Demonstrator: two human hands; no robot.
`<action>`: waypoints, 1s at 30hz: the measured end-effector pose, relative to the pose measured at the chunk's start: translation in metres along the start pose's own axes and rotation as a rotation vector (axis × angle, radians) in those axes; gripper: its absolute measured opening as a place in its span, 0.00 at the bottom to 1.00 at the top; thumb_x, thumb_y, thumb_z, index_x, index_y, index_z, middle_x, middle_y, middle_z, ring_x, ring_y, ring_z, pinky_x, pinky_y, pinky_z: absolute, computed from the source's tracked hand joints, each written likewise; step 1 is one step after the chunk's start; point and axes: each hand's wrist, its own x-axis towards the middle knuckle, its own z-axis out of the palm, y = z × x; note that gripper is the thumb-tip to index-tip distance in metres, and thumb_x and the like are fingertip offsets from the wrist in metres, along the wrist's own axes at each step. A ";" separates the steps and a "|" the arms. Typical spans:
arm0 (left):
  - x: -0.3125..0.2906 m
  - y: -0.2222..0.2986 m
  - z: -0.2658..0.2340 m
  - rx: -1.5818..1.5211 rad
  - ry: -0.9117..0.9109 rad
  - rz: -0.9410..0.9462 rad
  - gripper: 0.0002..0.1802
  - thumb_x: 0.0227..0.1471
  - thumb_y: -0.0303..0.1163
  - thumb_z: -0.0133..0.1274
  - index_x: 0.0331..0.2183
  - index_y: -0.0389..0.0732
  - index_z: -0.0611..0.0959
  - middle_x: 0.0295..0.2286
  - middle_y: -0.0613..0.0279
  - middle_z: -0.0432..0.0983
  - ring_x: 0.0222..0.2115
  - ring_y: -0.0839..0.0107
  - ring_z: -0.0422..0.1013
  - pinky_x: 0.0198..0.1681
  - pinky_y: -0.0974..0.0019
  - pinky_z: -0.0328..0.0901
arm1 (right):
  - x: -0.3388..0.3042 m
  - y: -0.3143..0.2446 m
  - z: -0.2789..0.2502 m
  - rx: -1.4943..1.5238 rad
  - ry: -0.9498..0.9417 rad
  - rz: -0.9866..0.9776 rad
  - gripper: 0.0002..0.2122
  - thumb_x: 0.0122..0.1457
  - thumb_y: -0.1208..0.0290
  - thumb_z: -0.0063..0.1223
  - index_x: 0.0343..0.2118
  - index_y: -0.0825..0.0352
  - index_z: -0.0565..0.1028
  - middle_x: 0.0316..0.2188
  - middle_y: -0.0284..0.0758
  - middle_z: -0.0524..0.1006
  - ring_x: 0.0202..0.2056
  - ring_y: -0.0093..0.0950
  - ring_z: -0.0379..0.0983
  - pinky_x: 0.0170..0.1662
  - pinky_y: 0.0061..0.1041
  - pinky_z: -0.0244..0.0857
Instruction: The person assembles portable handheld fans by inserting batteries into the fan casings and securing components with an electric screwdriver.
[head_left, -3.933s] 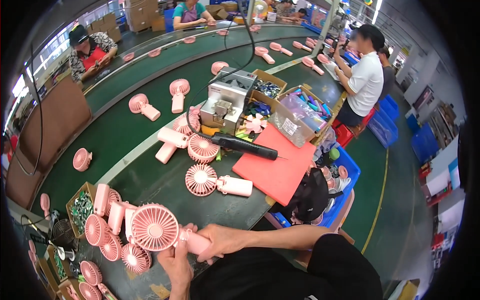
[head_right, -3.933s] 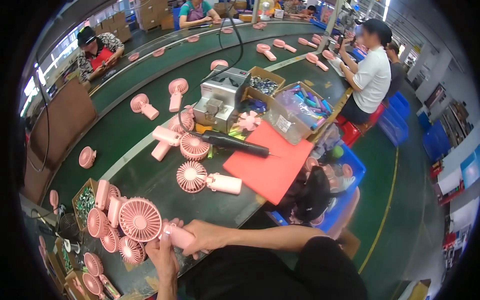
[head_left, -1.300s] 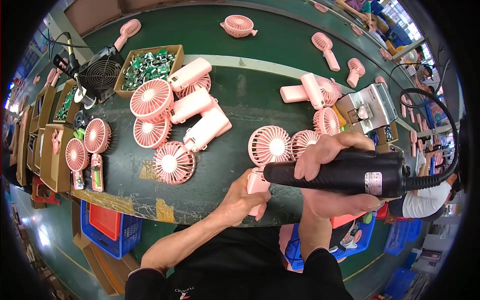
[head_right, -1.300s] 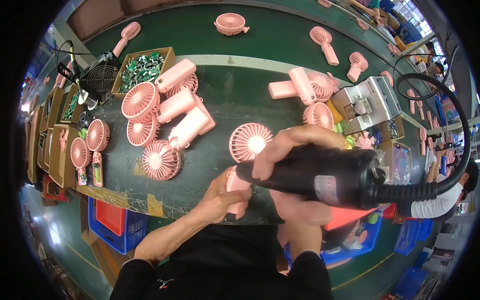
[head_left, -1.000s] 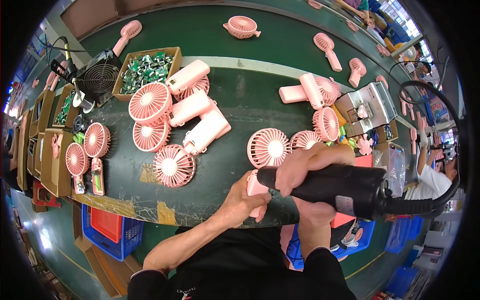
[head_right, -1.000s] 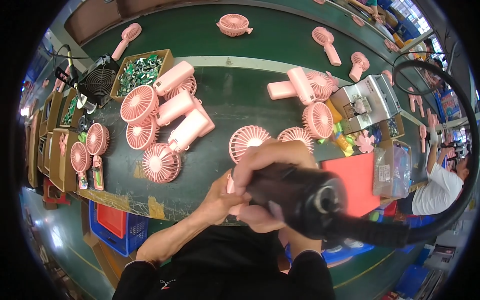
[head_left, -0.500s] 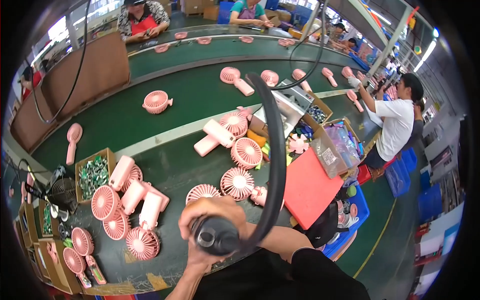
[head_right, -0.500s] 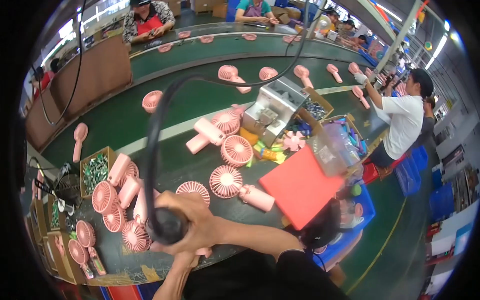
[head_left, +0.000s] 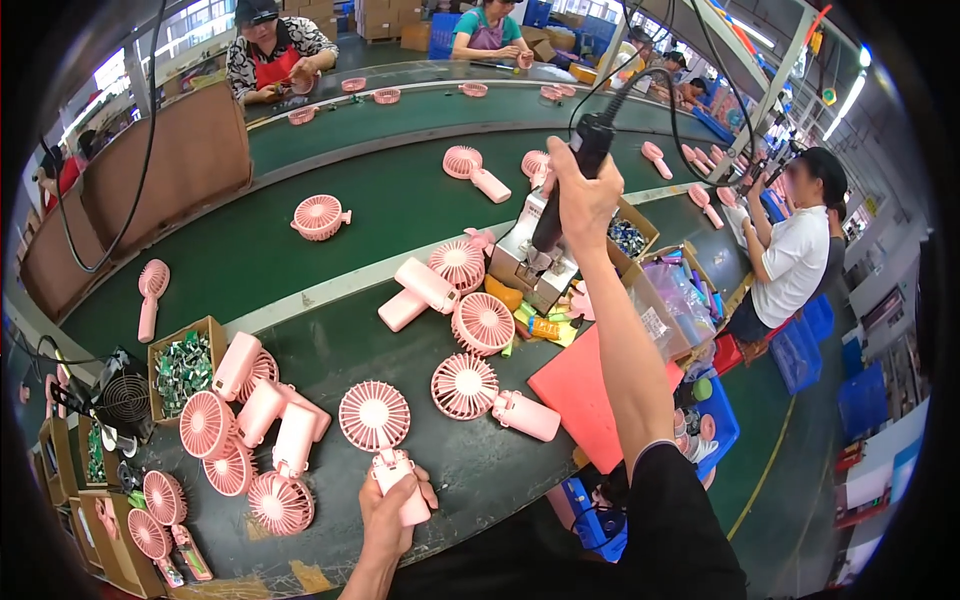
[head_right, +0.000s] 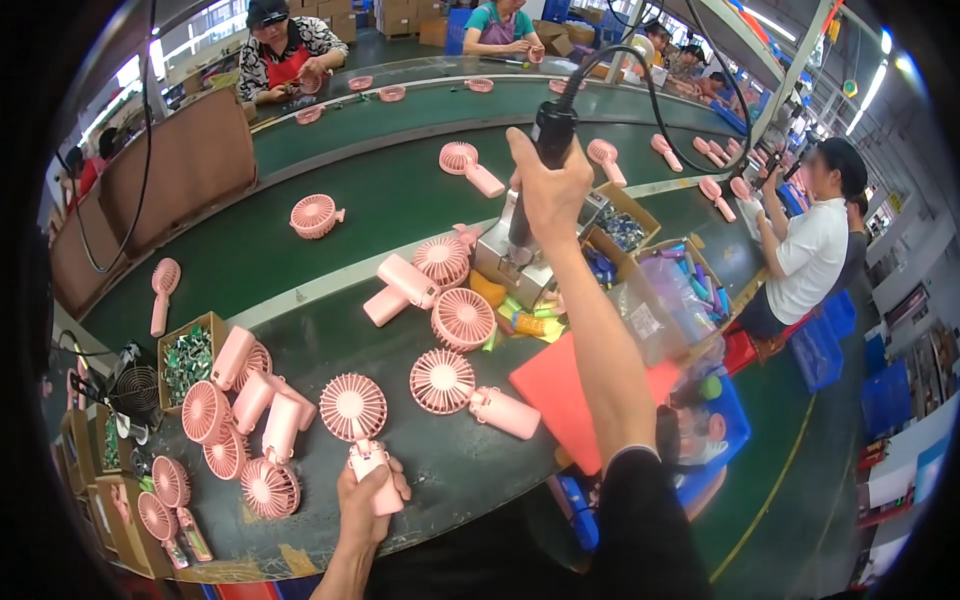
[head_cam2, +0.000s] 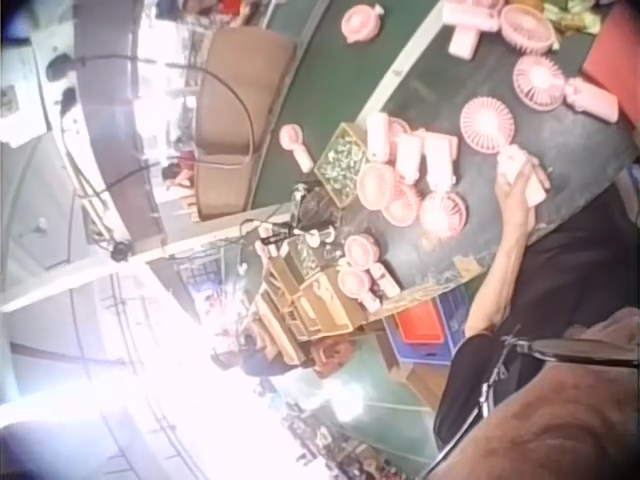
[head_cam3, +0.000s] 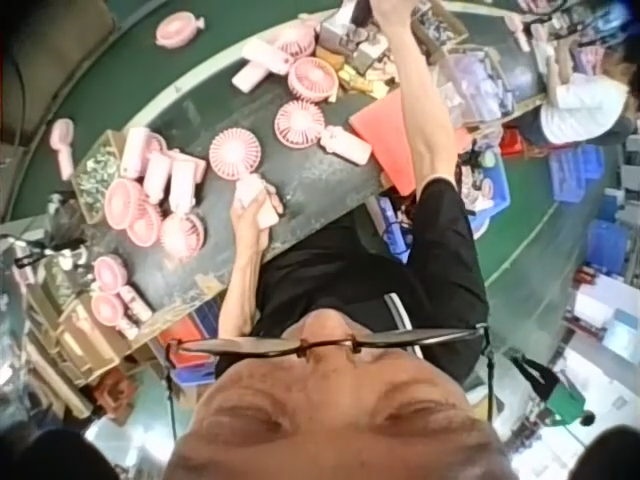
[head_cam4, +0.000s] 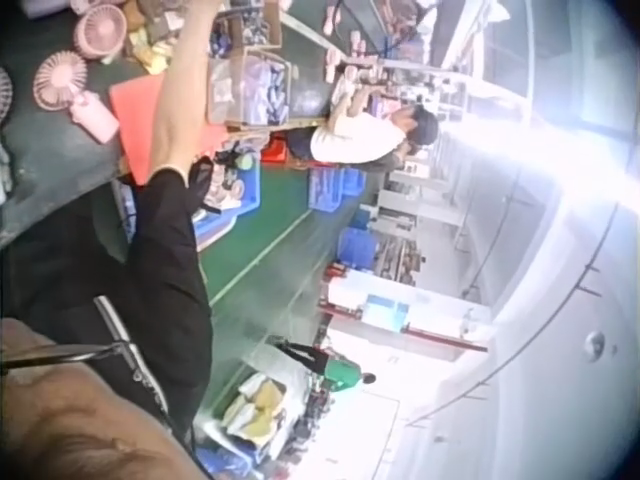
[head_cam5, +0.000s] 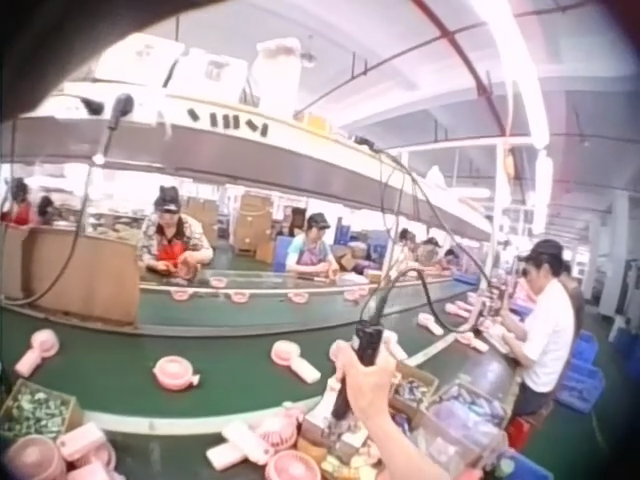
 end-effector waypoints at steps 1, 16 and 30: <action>-0.001 0.000 0.000 0.002 0.003 0.000 0.18 0.51 0.26 0.52 0.45 0.34 0.69 0.30 0.54 0.73 0.23 0.68 0.72 0.25 0.66 0.69 | 0.000 0.004 0.001 -0.018 -0.020 0.022 0.10 0.56 0.71 0.58 0.25 0.69 0.71 0.14 0.31 0.72 0.14 0.19 0.68 0.20 0.18 0.60; 0.002 0.001 -0.008 -0.063 -0.022 -0.038 0.16 0.52 0.23 0.53 0.43 0.35 0.69 0.32 0.57 0.73 0.25 0.71 0.73 0.27 0.67 0.69 | -0.085 -0.074 0.006 0.661 -0.173 0.379 0.24 0.62 0.48 0.47 0.42 0.71 0.68 0.32 0.35 0.72 0.20 0.21 0.58 0.26 0.22 0.56; 0.000 0.000 -0.007 -0.103 -0.034 -0.058 0.16 0.51 0.21 0.53 0.42 0.36 0.69 0.31 0.57 0.73 0.25 0.70 0.73 0.27 0.67 0.69 | -0.206 -0.111 0.028 0.587 -0.460 0.252 0.33 0.55 0.39 0.51 0.49 0.65 0.61 0.34 0.35 0.71 0.20 0.26 0.70 0.24 0.28 0.68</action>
